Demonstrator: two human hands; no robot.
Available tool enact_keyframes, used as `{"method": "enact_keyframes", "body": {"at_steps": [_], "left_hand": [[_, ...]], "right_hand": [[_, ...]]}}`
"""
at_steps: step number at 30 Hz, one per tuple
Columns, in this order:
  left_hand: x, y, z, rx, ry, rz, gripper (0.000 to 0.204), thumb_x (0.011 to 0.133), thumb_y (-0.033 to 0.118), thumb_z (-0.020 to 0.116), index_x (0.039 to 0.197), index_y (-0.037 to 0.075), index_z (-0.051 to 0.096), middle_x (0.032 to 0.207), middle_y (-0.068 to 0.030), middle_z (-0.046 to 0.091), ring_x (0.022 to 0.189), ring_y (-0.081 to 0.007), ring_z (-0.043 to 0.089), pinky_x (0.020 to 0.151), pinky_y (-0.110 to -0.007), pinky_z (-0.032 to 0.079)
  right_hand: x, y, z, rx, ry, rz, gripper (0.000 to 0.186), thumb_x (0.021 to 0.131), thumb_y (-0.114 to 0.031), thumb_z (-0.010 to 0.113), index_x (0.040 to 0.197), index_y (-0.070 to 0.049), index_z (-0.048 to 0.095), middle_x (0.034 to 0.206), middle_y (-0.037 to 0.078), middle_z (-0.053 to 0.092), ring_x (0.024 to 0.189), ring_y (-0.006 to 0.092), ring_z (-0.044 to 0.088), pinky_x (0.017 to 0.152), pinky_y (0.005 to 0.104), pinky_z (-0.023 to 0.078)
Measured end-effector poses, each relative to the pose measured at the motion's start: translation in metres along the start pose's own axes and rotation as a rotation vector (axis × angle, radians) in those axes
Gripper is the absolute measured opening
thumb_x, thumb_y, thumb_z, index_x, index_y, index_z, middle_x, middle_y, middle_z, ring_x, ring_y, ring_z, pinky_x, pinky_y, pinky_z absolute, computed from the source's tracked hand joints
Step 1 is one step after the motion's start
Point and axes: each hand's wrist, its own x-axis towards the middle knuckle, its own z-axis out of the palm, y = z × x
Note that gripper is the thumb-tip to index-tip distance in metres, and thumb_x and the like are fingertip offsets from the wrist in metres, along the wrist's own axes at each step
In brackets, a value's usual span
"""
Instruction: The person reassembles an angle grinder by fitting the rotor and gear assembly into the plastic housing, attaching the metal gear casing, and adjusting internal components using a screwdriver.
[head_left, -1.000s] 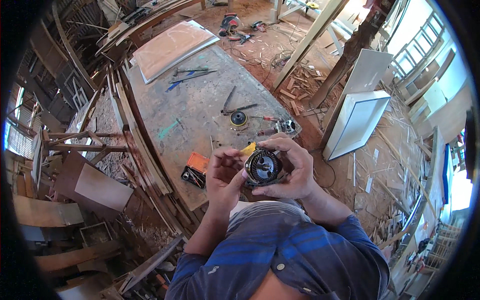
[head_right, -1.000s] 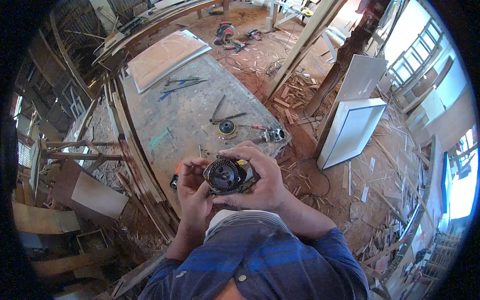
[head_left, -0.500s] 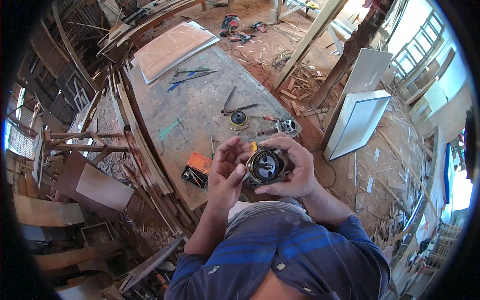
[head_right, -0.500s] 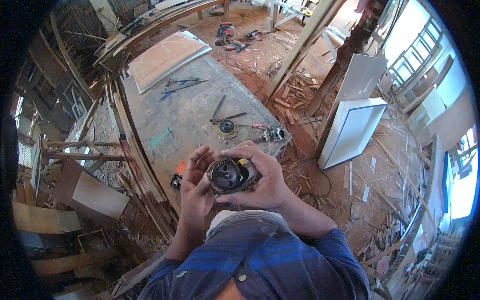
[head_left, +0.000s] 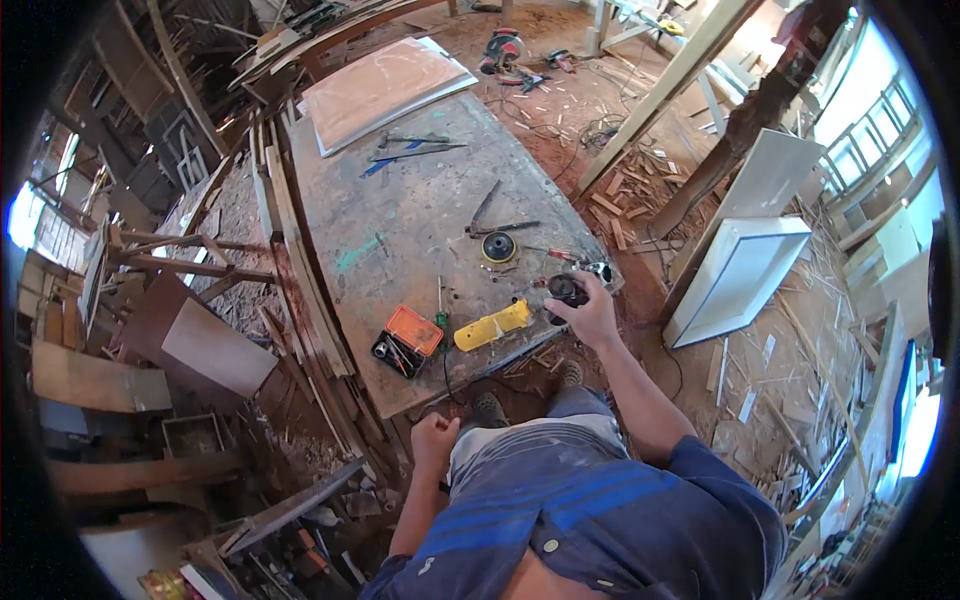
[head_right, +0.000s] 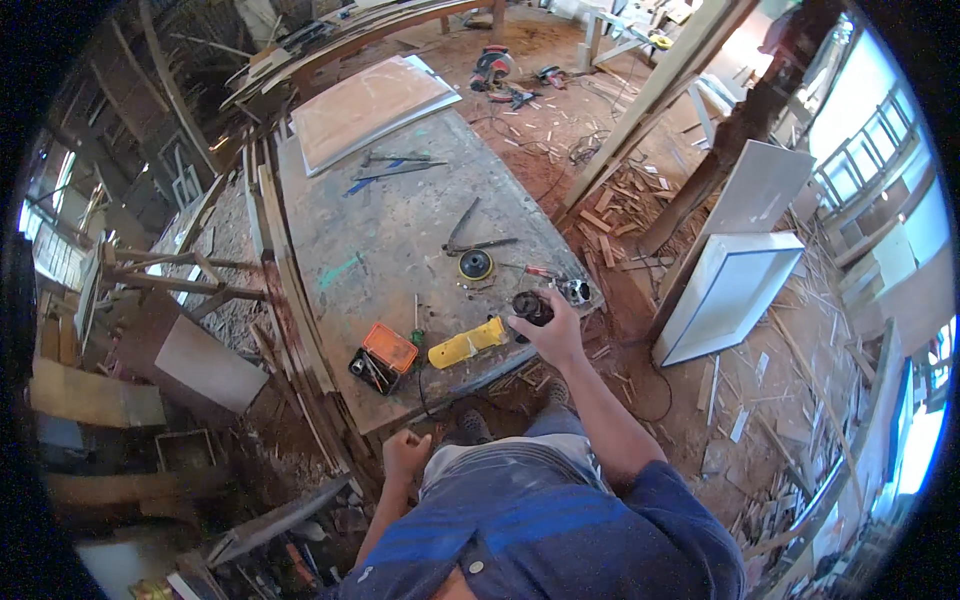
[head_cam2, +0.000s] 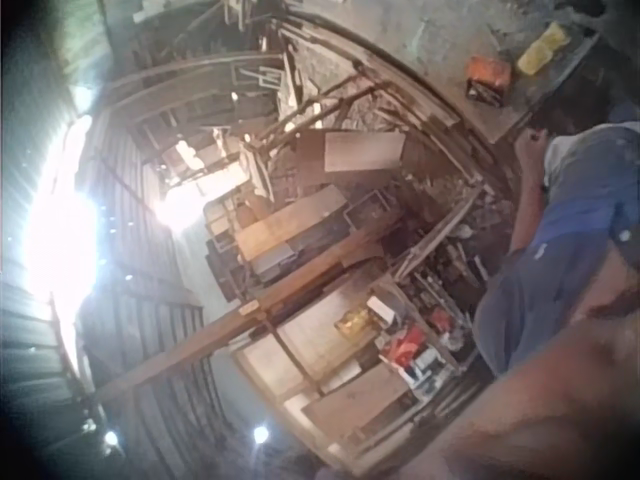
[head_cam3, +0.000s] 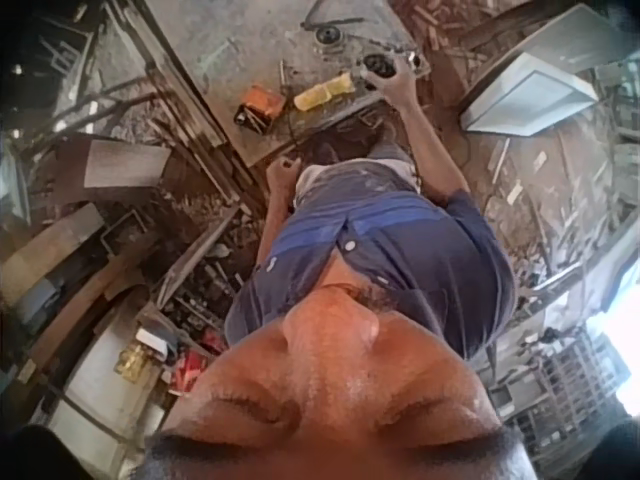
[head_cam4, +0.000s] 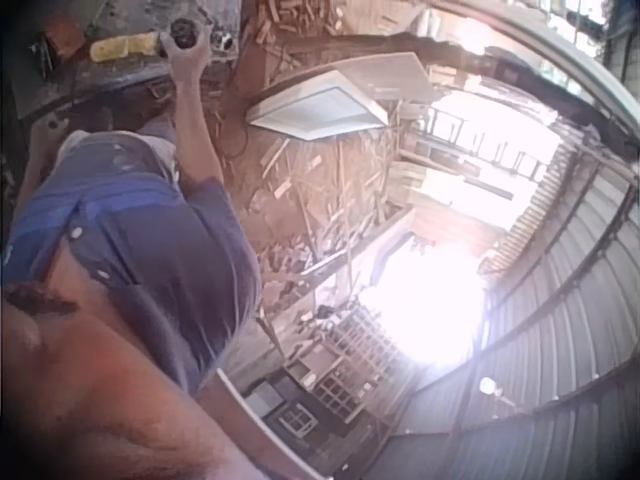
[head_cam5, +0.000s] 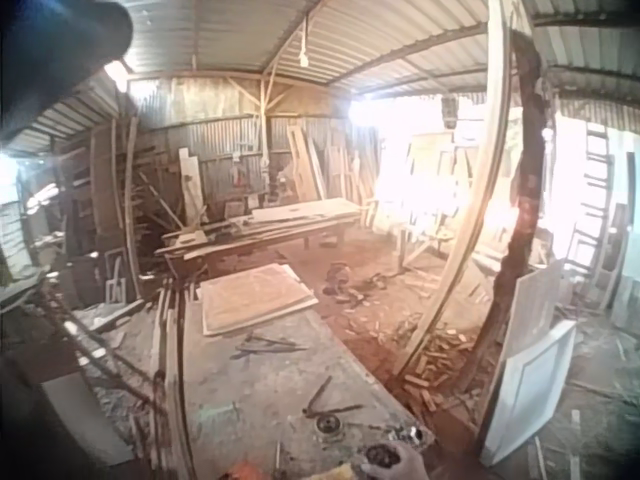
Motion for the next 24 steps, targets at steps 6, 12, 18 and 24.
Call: {"method": "enact_keyframes", "body": {"at_steps": [6,12,18,24], "left_hand": [[-0.077,-0.064,0.028,0.264,0.002,-0.328,0.038,0.089,0.039,0.084,0.086,0.002,0.076,0.085,-0.0173,0.077,0.076,-0.0377,0.075,0.07,-0.047,0.057],[-0.22,-0.132,0.075,0.711,-0.477,-0.149,0.028,0.093,0.033,0.079,0.088,0.005,0.079,0.088,-0.017,0.079,0.082,-0.0344,0.077,0.072,-0.047,0.058],[-0.269,-0.076,0.105,0.312,-0.337,-0.68,0.031,0.094,0.035,0.078,0.087,0.004,0.078,0.087,-0.0202,0.078,0.081,-0.0363,0.077,0.073,-0.049,0.057],[-0.25,-0.073,0.103,0.293,-0.353,-0.678,0.034,0.094,0.036,0.077,0.085,0.003,0.078,0.086,-0.0235,0.076,0.081,-0.0381,0.076,0.074,-0.051,0.057]], "right_hand": [[0.066,0.086,0.054,-0.281,-0.235,-0.072,0.067,0.074,-0.036,0.094,0.128,-0.005,0.068,0.114,0.022,0.076,0.11,0.0421,0.073,0.098,0.0494,0.058],[0.099,0.127,0.132,-0.382,-0.527,-0.153,0.059,0.077,-0.028,0.089,0.128,-0.008,0.067,0.121,0.022,0.075,0.115,0.044,0.07,0.1,0.0512,0.057],[0.12,0.143,0.165,-0.399,-0.642,-0.112,0.058,0.081,-0.025,0.083,0.135,-0.01,0.065,0.129,0.023,0.068,0.126,0.0427,0.064,0.109,0.0523,0.053],[0.112,0.144,0.145,-0.496,-0.692,-0.085,0.07,0.082,-0.027,0.086,0.147,-0.014,0.062,0.143,0.02,0.065,0.14,0.0423,0.055,0.115,0.0569,0.047]]}}
